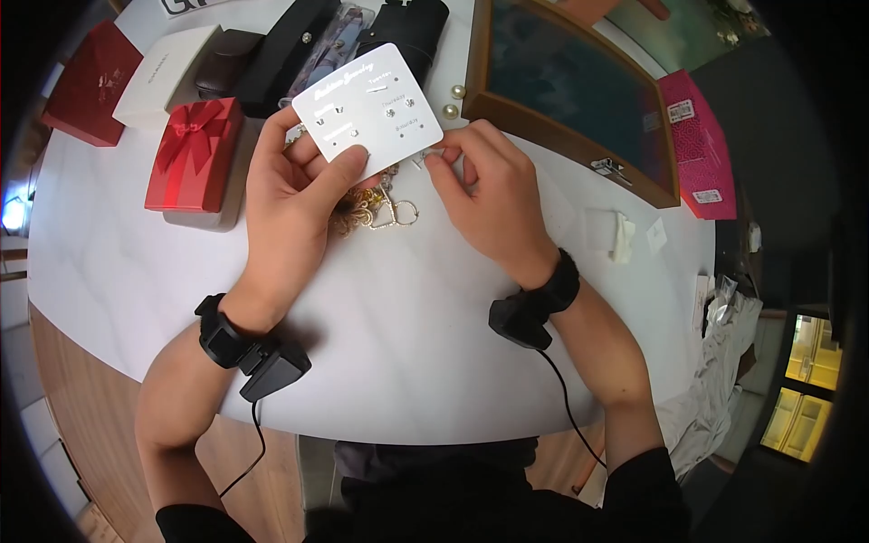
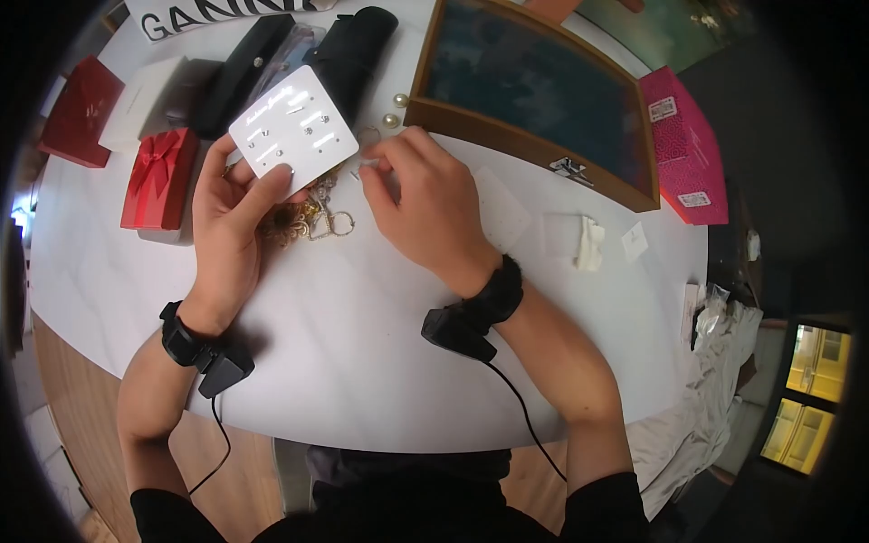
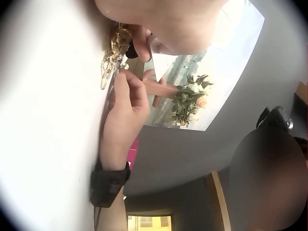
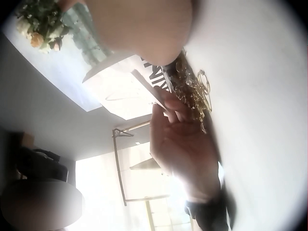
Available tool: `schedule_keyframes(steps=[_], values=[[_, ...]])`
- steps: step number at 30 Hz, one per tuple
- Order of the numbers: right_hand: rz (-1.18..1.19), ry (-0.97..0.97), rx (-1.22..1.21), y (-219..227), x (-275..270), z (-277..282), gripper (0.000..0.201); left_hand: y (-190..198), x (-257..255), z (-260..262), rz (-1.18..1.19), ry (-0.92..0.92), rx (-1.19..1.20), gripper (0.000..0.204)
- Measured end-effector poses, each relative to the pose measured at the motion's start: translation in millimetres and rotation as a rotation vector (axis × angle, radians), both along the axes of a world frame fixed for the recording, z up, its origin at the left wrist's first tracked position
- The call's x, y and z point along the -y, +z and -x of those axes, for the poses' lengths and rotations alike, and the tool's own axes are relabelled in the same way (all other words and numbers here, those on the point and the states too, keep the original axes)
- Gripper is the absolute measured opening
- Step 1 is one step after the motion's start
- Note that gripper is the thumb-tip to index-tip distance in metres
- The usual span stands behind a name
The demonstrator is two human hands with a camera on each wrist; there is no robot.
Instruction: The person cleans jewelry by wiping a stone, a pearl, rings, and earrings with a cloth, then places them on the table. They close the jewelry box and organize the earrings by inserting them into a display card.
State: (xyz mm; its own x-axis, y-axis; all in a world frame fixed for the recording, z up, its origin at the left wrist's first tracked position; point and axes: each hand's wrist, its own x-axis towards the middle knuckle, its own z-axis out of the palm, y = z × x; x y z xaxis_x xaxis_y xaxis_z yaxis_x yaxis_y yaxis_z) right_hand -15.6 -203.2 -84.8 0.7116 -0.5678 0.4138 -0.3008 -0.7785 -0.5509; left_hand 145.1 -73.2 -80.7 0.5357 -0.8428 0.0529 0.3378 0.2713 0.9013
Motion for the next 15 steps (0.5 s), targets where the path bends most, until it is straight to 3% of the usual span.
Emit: schedule_keyframes(steps=[8, 15], values=[[0.006, 0.007, -0.058, -1.2, 4.2, 0.1, 0.016, 2.2, -1.5, 1.2, -0.042, -0.025, 0.076, 0.05], [0.021, -0.007, -0.061, -1.1, 4.0, -0.7, 0.013, -0.8, -1.3, 0.2, -0.08, -0.027, 0.134, 0.048]])
